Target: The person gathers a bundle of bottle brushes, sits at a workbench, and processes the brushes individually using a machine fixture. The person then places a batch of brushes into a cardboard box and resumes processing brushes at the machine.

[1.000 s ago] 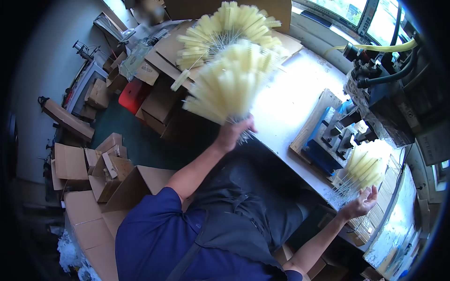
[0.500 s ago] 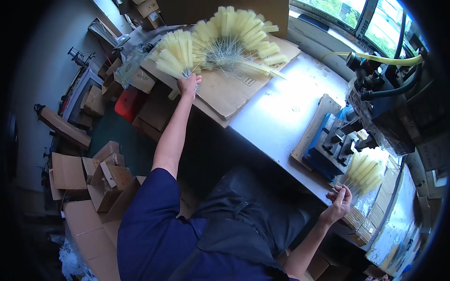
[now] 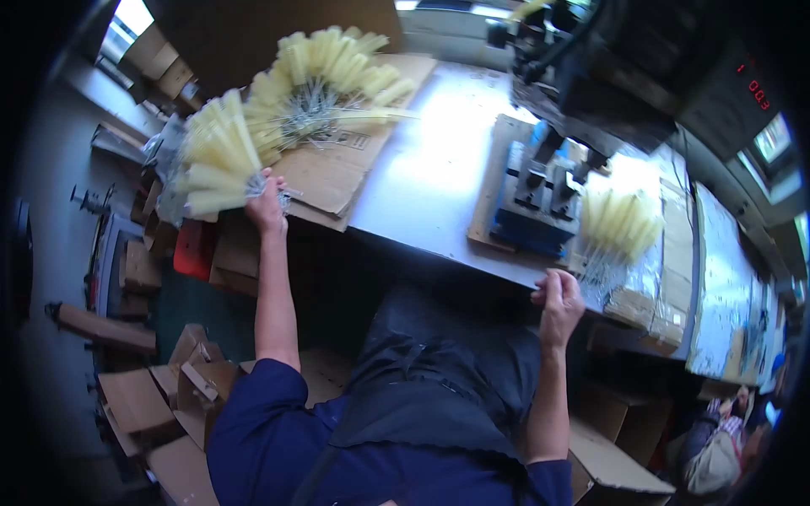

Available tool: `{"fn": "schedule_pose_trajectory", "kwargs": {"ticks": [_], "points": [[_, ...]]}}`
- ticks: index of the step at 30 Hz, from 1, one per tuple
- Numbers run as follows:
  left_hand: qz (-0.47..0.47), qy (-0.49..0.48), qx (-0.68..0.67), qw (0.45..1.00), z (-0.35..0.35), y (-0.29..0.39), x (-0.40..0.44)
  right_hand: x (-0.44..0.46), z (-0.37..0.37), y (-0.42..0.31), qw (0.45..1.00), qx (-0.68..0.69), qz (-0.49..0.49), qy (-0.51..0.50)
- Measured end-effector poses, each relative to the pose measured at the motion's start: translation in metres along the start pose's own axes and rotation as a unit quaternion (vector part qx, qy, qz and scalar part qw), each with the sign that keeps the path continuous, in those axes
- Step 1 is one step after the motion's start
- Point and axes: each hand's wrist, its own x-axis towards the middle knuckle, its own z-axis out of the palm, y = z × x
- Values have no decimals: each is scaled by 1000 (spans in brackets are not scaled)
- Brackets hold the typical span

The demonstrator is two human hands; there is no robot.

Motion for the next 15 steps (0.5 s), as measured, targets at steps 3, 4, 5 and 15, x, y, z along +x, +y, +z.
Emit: {"fn": "schedule_pose_trajectory", "kwargs": {"ticks": [3, 4, 5, 15], "points": [[-34, -137, -36, 989, 18, 44, -93, -14, 29, -6, 995, 25, 25, -95], [-44, -191, -56, 979, 25, 57, -125, -16, 42, -7, 989, 43, 44, -133], [-50, -235, -72, 968, 37, 67, -158, -15, 56, -8, 981, 68, 70, -168], [-172, -468, -124, 858, 64, 54, -330, -26, 106, -41, 921, 291, 149, -214]]}}
